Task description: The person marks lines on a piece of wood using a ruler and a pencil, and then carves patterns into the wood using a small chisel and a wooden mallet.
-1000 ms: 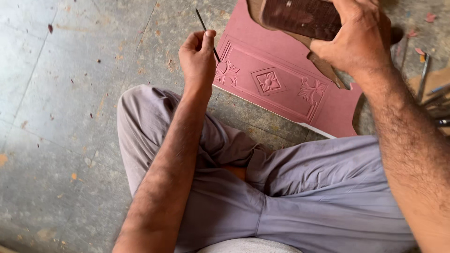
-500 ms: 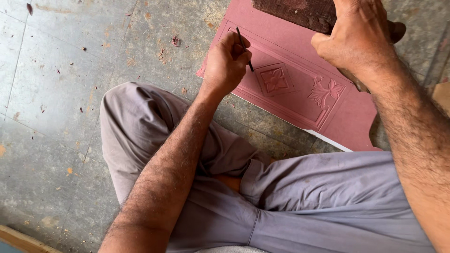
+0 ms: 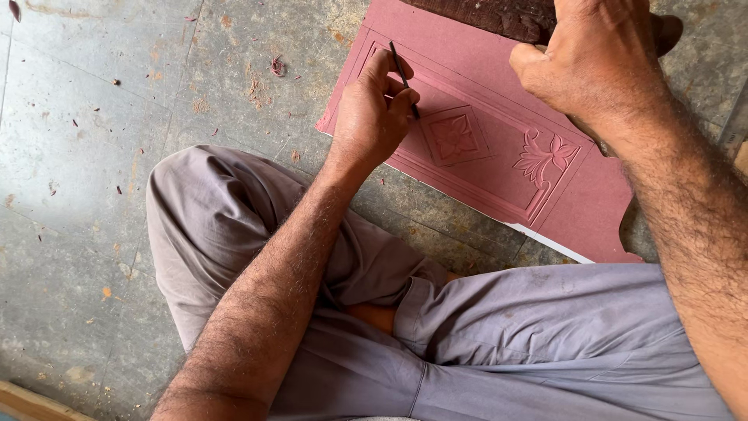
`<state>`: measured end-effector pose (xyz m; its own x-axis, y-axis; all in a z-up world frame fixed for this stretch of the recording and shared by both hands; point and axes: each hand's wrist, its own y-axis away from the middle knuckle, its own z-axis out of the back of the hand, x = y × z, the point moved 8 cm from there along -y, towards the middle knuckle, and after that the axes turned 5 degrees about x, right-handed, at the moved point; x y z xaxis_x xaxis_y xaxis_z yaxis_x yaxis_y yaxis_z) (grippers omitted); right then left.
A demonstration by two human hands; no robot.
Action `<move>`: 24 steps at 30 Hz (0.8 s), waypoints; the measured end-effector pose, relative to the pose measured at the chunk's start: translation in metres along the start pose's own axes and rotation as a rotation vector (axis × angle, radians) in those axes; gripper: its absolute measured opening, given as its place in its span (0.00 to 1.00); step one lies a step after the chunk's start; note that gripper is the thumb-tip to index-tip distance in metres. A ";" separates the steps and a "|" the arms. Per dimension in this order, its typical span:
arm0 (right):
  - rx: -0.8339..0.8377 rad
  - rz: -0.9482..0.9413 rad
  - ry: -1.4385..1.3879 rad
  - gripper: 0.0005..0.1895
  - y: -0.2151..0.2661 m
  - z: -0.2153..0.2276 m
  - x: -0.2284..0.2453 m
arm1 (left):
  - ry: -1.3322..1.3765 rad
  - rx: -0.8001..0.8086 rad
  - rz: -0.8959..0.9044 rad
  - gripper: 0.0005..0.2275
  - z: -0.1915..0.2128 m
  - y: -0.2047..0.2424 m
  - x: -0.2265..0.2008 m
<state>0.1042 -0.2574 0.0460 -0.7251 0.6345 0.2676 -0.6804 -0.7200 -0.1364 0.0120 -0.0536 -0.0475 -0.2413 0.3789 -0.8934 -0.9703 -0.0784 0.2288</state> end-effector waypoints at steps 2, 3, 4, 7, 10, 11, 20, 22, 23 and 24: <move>-0.019 0.033 -0.008 0.20 0.001 0.001 0.002 | -0.032 -0.014 -0.023 0.08 -0.001 0.000 -0.003; -0.046 0.069 -0.009 0.21 0.002 0.003 0.005 | -0.049 -0.022 -0.035 0.08 -0.002 0.001 -0.005; -0.067 0.094 0.001 0.21 0.002 0.004 0.007 | -0.060 -0.030 -0.035 0.08 -0.002 0.002 -0.006; -0.118 0.139 0.039 0.20 0.003 0.009 0.014 | -0.084 -0.049 -0.038 0.08 -0.002 0.005 -0.009; -0.149 0.167 0.007 0.20 0.000 0.014 0.024 | -0.090 -0.060 -0.046 0.08 -0.001 0.006 -0.012; -0.149 0.173 -0.015 0.21 -0.002 0.015 0.027 | -0.096 -0.063 -0.048 0.08 -0.001 0.006 -0.012; -0.088 0.182 0.027 0.20 -0.011 0.018 0.043 | -0.104 -0.075 -0.013 0.06 -0.002 0.006 -0.007; -0.069 0.208 0.124 0.22 -0.012 0.017 0.043 | -0.099 -0.070 -0.004 0.06 -0.002 0.006 -0.006; -0.075 0.215 0.153 0.22 -0.012 0.017 0.043 | -0.103 -0.070 -0.007 0.06 -0.002 0.007 -0.007; -0.106 0.212 0.143 0.22 -0.013 0.016 0.043 | -0.106 -0.068 -0.010 0.06 -0.003 0.006 -0.007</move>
<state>0.0839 -0.2252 0.0749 -0.8550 0.5113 0.0864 -0.5137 -0.8123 -0.2763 0.0079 -0.0597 -0.0409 -0.2323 0.4753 -0.8486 -0.9723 -0.1353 0.1904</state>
